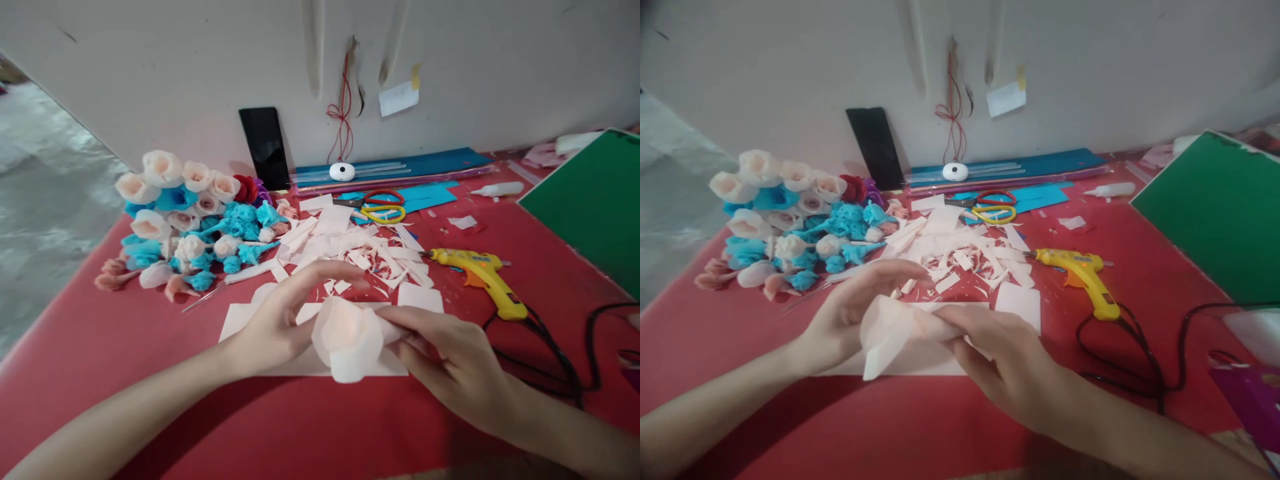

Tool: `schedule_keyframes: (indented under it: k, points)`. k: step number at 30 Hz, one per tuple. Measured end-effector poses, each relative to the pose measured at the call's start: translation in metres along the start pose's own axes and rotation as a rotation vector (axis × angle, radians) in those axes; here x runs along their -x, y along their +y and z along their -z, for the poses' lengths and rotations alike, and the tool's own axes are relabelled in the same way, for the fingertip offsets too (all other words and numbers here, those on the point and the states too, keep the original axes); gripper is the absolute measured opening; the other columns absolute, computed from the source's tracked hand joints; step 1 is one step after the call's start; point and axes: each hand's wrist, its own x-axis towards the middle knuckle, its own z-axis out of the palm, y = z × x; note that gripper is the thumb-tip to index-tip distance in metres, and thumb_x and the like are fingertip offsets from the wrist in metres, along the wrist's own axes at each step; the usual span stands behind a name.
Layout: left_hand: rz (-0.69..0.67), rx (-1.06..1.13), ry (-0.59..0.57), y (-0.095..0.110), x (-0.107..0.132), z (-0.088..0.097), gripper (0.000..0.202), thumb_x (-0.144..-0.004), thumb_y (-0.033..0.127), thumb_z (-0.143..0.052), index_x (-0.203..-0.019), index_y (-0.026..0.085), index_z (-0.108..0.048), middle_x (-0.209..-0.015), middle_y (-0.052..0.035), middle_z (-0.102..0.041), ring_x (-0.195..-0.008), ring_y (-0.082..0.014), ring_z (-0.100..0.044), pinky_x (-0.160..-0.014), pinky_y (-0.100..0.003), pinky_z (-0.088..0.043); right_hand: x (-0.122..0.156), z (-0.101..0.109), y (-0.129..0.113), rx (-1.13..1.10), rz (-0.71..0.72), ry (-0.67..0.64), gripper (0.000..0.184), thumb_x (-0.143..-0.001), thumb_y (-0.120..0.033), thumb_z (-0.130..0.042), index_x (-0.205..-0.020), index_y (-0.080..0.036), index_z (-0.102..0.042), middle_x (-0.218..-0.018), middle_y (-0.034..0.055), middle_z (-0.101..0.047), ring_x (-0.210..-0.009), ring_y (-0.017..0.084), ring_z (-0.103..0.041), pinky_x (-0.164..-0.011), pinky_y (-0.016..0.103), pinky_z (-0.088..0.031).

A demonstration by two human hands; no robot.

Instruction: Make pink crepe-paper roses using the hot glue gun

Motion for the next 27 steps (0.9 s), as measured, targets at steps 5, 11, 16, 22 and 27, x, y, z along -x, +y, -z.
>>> schedule_keyframes:
  k: [5, 11, 16, 22, 27]
  points:
    - [0.081, 0.097, 0.111, 0.002, 0.001, -0.001, 0.019, -0.086, 0.022, -0.045, -0.099, 0.022, -0.060, -0.094, -0.0034, -0.063, -0.088, -0.0158, -0.057, -0.078, -0.024, -0.044, 0.006, 0.000, 0.004, 0.224, 0.099, 0.093, 0.044, -0.082, -0.006, -0.046, -0.118, -0.029, -0.037, -0.106, -0.0001, -0.059, -0.091, 0.012, -0.055, -0.079, 0.019, -0.042]
    - [-0.297, -0.081, 0.363, 0.000, 0.002, -0.004, 0.020, -0.085, 0.023, -0.044, -0.097, 0.024, -0.059, -0.092, -0.0040, -0.060, -0.093, -0.0187, -0.052, -0.089, -0.033, -0.038, -0.008, 0.001, -0.007, -0.280, -0.299, -0.031, 0.017, -0.086, -0.025, -0.045, -0.072, -0.018, -0.050, -0.059, -0.0016, -0.051, -0.048, 0.006, -0.042, -0.042, 0.018, -0.031]
    - [-0.563, -0.553, 0.315, 0.005, 0.001, 0.005, 0.020, -0.072, 0.027, -0.062, -0.090, 0.021, -0.058, -0.088, -0.0041, -0.061, -0.083, -0.0199, -0.054, -0.088, -0.040, -0.041, -0.013, 0.001, -0.009, -0.576, -0.422, -0.109, 0.022, -0.088, -0.028, -0.043, -0.072, -0.015, -0.048, -0.055, -0.0046, -0.044, -0.043, 0.002, -0.029, -0.041, 0.019, -0.021]
    - [-0.582, -0.739, 0.333, 0.013, -0.001, 0.000, 0.019, -0.064, 0.024, -0.072, -0.070, 0.020, -0.054, -0.071, -0.0006, -0.060, -0.074, -0.0185, -0.055, -0.089, -0.048, -0.041, -0.009, -0.004, -0.008, -0.617, -0.438, -0.111, 0.016, -0.087, -0.027, -0.046, -0.079, -0.014, -0.050, -0.062, -0.0026, -0.051, -0.044, 0.002, -0.032, -0.042, 0.017, -0.025]
    - [-0.598, -0.785, 0.345, 0.019, -0.001, -0.003, 0.018, -0.065, 0.027, -0.070, -0.061, 0.019, -0.054, -0.062, 0.0001, -0.059, -0.068, -0.0165, -0.052, -0.095, -0.056, -0.035, -0.008, -0.008, -0.011, -0.595, -0.431, -0.094, 0.011, -0.085, -0.024, -0.047, -0.082, -0.015, -0.052, -0.061, -0.0024, -0.054, -0.043, 0.003, -0.034, -0.039, 0.017, -0.024]
